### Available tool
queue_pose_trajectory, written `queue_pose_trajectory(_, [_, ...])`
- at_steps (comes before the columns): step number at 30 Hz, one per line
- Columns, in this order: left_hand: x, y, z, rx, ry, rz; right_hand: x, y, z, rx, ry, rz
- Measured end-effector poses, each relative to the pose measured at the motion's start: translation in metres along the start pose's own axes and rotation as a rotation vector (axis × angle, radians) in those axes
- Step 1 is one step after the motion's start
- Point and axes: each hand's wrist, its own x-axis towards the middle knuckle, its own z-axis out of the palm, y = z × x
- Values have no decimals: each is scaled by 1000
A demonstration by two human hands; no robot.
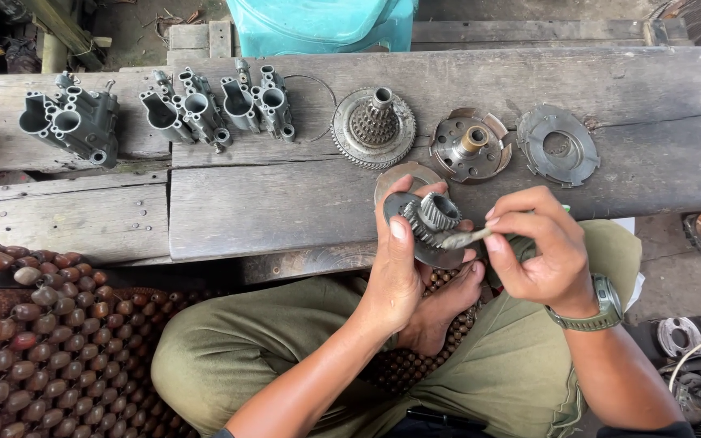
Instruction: Cleaning a motorcycle clutch hub component using a toothbrush to remove dirt and debris.
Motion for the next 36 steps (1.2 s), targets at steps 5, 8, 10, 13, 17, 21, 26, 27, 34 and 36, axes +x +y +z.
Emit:
queue_pose_trajectory(5, [3, 0, -5, 33, -13, 27, 4, -5, 3, 14, -13, -19])
queue_pose_trajectory(8, [3, -3, -7, 46, -16, 33, 1, -4, 1, -10, -13, -13])
queue_pose_trajectory(10, [3, -2, -6, 59, -17, 39, 2, -5, 2, -7, -13, -18])
queue_pose_trajectory(13, [2, 2, -6, 77, -30, 35, 2, -5, 2, 9, -16, -19])
queue_pose_trajectory(17, [1, 4, -4, 52, -30, 28, -1, 0, -1, -33, 1, -34])
queue_pose_trajectory(21, [1, 11, 1, 59, -35, 24, 1, -4, 2, -41, 3, -48])
queue_pose_trajectory(26, [2, 20, 3, 91, -3, -25, -5, -9, -3, -130, -103, 22])
queue_pose_trajectory(27, [3, 21, 5, 14, 34, -85, -5, -9, -2, -125, -103, 11])
queue_pose_trajectory(34, [3, 19, 2, -196, 43, -142, -5, -9, -4, -134, -74, 37])
queue_pose_trajectory(36, [3, 23, 2, -101, 10, -135, -5, -9, -4, -90, -111, 3])
